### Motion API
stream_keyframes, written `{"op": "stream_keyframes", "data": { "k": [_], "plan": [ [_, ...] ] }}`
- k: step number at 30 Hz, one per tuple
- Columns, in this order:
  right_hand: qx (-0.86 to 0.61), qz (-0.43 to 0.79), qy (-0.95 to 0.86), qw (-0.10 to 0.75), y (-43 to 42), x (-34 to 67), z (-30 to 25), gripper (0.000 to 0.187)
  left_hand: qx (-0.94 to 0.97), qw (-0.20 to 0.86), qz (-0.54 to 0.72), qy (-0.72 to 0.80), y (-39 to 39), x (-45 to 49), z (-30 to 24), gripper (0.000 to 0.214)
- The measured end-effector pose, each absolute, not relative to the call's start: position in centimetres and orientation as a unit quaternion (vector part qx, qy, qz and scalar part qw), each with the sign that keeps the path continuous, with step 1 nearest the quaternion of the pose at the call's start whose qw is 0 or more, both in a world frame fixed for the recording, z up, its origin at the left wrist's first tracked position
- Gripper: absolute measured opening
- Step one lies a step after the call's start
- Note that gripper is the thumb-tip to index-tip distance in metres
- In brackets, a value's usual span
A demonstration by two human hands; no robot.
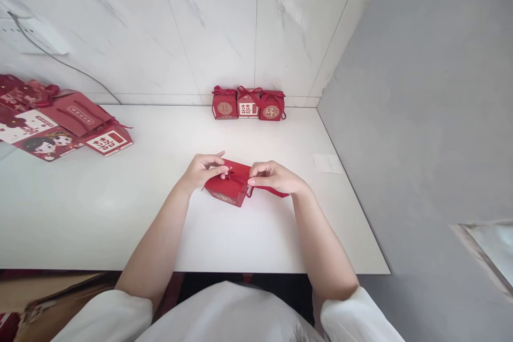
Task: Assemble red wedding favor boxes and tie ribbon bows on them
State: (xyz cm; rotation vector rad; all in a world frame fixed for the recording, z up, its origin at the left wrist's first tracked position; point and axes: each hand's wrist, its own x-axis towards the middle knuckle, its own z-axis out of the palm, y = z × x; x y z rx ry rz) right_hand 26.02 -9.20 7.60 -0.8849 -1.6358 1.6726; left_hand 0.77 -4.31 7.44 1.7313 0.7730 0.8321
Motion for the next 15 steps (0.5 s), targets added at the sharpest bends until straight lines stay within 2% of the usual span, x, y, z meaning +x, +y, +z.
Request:
{"op": "stream_keyframes", "data": {
  "k": [7,15],
  "plan": [
    [-0.325,0.554,-0.617,0.455,-9.3,23.9,7.2,0.019,0.723,0.511,0.328,0.328,-4.4,0.9,7.3,0.021],
    [-0.386,0.525,-0.567,0.504,-8.8,22.5,5.5,0.024,0.694,0.533,0.337,0.348,-5.0,1.1,7.1,0.024]
  ]
}}
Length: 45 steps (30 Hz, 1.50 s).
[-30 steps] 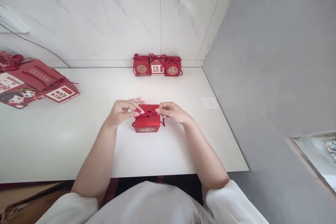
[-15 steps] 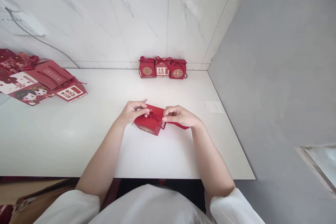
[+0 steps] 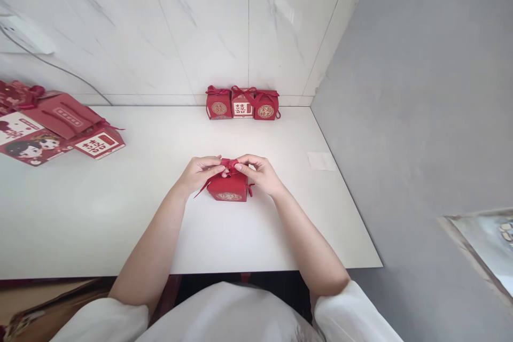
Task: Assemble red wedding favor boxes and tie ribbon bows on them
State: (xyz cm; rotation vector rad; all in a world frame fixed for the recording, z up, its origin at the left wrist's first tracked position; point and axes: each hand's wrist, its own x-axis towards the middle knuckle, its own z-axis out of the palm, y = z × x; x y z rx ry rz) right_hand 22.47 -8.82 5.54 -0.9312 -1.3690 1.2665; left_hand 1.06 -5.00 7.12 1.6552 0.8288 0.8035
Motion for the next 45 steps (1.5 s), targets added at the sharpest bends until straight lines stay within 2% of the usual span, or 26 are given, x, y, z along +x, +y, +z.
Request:
{"op": "stream_keyframes", "data": {
  "k": [5,11,15,18,23,28,33,40,45],
  "plan": [
    [-0.4,0.532,-0.577,0.473,-9.0,22.5,5.8,0.029,0.704,0.545,0.329,0.315,-4.9,0.6,7.4,0.023],
    [-0.385,0.496,-0.653,0.425,-9.6,24.9,7.6,0.017,0.713,0.559,0.293,0.305,-4.7,-2.8,9.0,0.038],
    [-0.441,0.491,-0.651,0.373,-10.0,25.8,8.4,0.033,0.707,0.569,0.239,0.346,-5.0,-3.3,9.5,0.052],
    [-0.48,0.467,-0.653,0.355,-10.2,25.2,8.4,0.042,0.686,0.592,0.19,0.378,-5.5,-2.4,9.8,0.044],
    [-0.469,0.438,-0.674,0.367,-10.1,24.4,7.8,0.031,0.684,0.579,0.195,0.399,-5.6,-1.7,9.8,0.031],
    [-0.467,0.447,-0.661,0.381,-9.9,24.5,7.3,0.031,0.706,0.555,0.207,0.388,-5.8,-1.7,9.5,0.038],
    [-0.469,0.445,-0.649,0.401,-9.7,24.2,6.9,0.032,0.749,0.496,0.202,0.391,-6.7,-1.6,10.1,0.027],
    [-0.454,0.434,-0.663,0.407,-9.3,24.8,6.5,0.032,0.705,0.559,0.214,0.38,-5.1,-2.7,9.1,0.031],
    [-0.455,0.461,-0.659,0.382,-9.0,25.6,6.3,0.033,0.692,0.61,0.155,0.354,-4.0,-3.3,7.9,0.04]
  ]
}}
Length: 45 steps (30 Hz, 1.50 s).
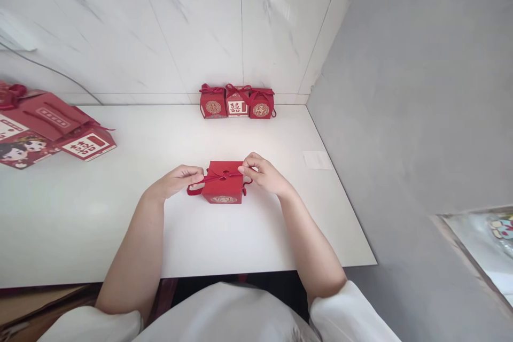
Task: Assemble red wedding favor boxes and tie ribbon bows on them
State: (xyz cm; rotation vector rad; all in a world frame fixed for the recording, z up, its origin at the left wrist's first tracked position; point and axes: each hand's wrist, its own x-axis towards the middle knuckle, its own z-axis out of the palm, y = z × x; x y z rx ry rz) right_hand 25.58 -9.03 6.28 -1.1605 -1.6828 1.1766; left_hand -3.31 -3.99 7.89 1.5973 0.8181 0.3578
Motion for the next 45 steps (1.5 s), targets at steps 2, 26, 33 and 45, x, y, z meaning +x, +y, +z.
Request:
{"op": "stream_keyframes", "data": {
  "k": [2,26,33,45],
  "plan": [
    [-0.456,0.473,-0.65,0.381,-9.0,25.7,6.1,0.033,0.681,0.628,0.169,0.337,-4.0,-3.4,7.8,0.04],
    [-0.474,0.486,-0.6,0.424,-9.4,22.9,4.8,0.041,0.429,0.489,0.634,0.419,-7.4,5.1,5.0,0.03],
    [-0.452,0.528,-0.592,0.408,-9.5,23.6,5.5,0.041,0.455,0.61,0.54,0.359,-6.0,2.8,6.4,0.031],
    [-0.383,0.633,-0.536,0.406,-9.3,24.5,6.1,0.041,0.719,0.522,0.379,0.258,-6.0,0.5,8.6,0.018]
  ]
}}
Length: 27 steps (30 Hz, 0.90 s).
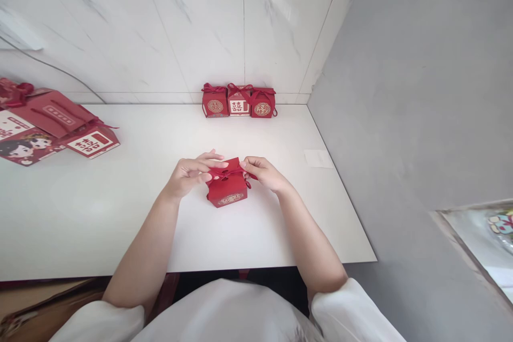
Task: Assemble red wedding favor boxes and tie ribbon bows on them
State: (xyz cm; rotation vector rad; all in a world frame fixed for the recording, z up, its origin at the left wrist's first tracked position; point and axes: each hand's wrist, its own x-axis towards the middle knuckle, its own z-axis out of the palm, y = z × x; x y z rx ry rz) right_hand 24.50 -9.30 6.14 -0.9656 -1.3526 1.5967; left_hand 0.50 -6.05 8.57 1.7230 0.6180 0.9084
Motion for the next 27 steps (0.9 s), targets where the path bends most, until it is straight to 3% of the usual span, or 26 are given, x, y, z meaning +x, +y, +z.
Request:
{"op": "stream_keyframes", "data": {
  "k": [4,9,14,19,27],
  "plan": [
    [-0.378,0.637,-0.531,0.412,-9.1,24.4,5.7,0.04,0.689,0.522,0.435,0.255,-6.3,1.7,7.7,0.025],
    [-0.381,0.634,-0.552,0.386,-9.1,25.3,5.9,0.04,0.7,0.52,0.388,0.298,-5.8,1.3,6.7,0.022],
    [-0.333,0.663,-0.569,0.354,-9.2,26.2,6.2,0.027,0.671,0.517,0.433,0.308,-5.6,1.2,6.0,0.021],
    [-0.305,0.66,-0.551,0.41,-9.4,25.6,6.8,0.019,0.708,0.496,0.404,0.298,-5.8,1.7,5.7,0.018],
    [-0.341,0.602,-0.575,0.436,-9.2,24.2,6.8,0.025,0.703,0.52,0.366,0.319,-6.1,2.2,5.8,0.023]
  ]
}}
